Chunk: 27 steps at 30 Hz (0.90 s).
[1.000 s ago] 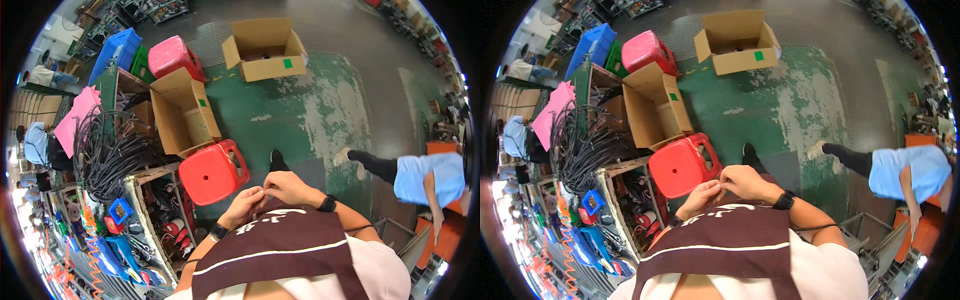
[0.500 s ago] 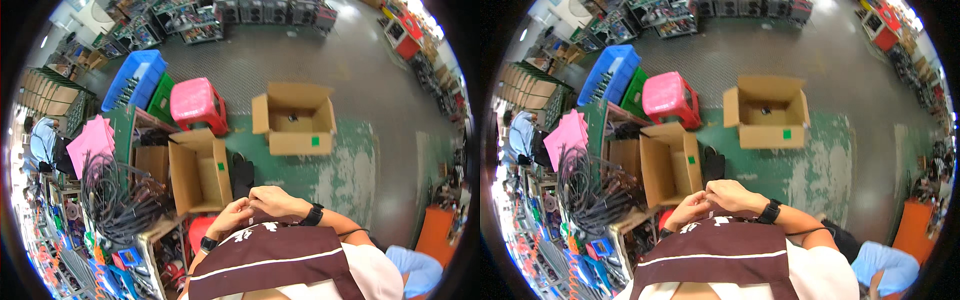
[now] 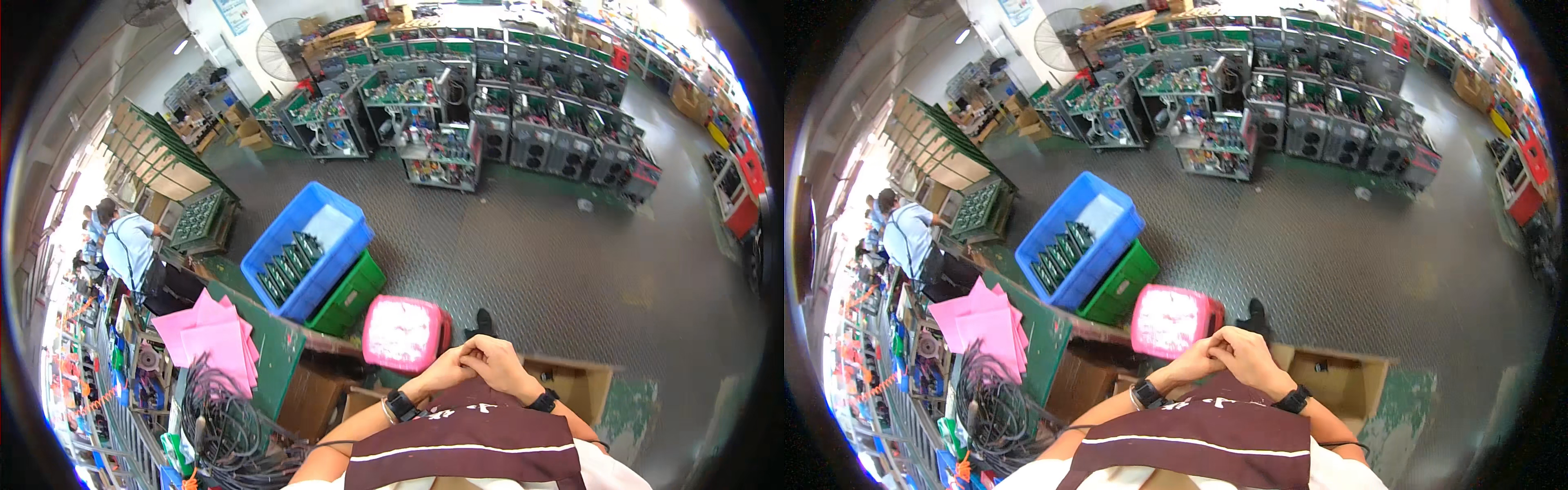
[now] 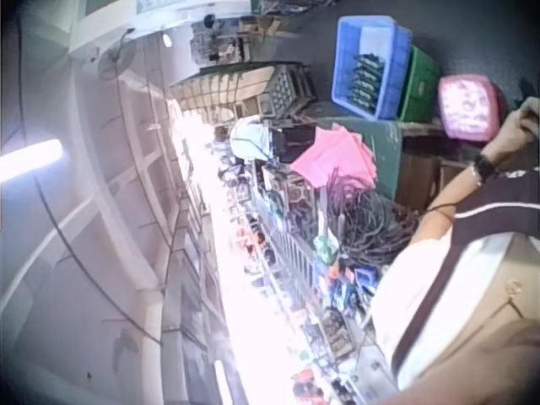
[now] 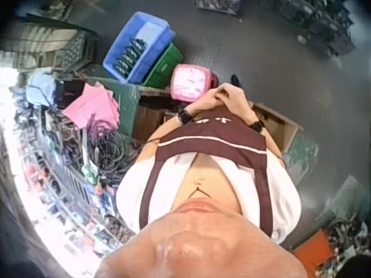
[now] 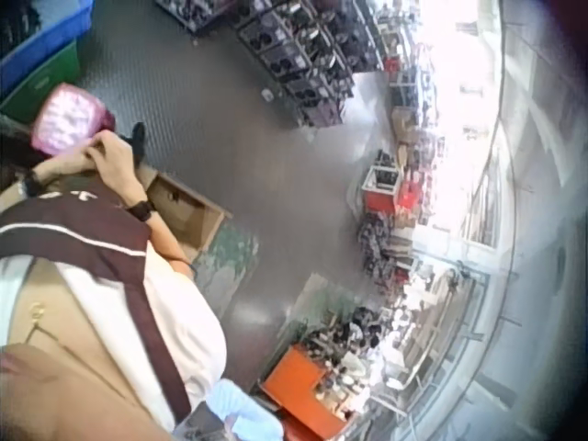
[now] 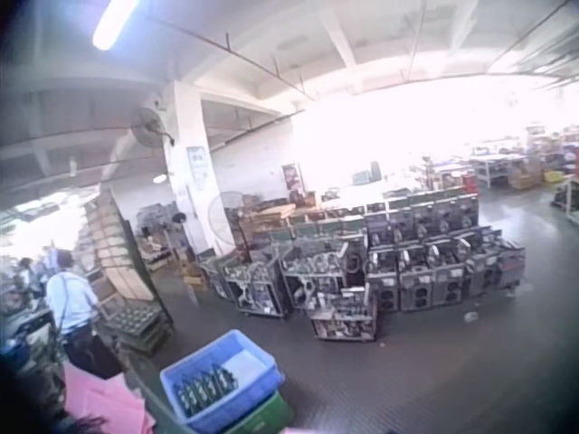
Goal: Assembling and inspecting industrial power inverter units on a production line.
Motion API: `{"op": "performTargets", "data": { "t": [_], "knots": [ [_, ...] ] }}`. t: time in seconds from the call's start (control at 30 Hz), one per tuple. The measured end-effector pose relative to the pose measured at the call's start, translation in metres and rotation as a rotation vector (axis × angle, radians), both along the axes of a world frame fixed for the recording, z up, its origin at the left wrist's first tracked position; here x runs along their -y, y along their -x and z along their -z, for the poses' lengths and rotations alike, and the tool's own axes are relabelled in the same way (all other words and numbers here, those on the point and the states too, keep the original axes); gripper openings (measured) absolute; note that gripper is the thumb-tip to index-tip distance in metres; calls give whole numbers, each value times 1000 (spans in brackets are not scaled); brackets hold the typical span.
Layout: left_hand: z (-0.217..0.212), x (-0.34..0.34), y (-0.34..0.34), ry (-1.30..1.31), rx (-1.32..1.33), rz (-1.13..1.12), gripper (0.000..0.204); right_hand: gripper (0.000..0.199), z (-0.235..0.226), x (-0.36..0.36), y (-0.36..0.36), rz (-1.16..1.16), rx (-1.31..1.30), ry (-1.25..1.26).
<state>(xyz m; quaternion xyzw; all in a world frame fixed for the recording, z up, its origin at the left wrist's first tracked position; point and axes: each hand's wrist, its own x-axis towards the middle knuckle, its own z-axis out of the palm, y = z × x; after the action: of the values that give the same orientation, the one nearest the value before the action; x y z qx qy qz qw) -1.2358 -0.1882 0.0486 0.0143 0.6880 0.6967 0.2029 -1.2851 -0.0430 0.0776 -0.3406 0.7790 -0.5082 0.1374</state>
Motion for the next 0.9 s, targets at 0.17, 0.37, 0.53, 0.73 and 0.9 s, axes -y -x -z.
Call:
{"op": "performTargets", "data": {
  "t": [0.17,0.37,0.53,0.73,0.9],
  "knots": [
    [18,62,137,34,62,-161,33,11,17,76,171,-322,-190,37],
    [22,99,280,-197,-172,-394,42,13,14,145,335,-388,-130,-50],
    [42,190,356,-380,43,-649,30,10,17,244,439,-366,20,-123],
    [65,342,446,-793,100,-792,28,10,20,413,554,-507,14,-22],
    [29,490,531,-801,114,-833,24,9,-25,561,636,-644,-54,-118]
  ]
}}
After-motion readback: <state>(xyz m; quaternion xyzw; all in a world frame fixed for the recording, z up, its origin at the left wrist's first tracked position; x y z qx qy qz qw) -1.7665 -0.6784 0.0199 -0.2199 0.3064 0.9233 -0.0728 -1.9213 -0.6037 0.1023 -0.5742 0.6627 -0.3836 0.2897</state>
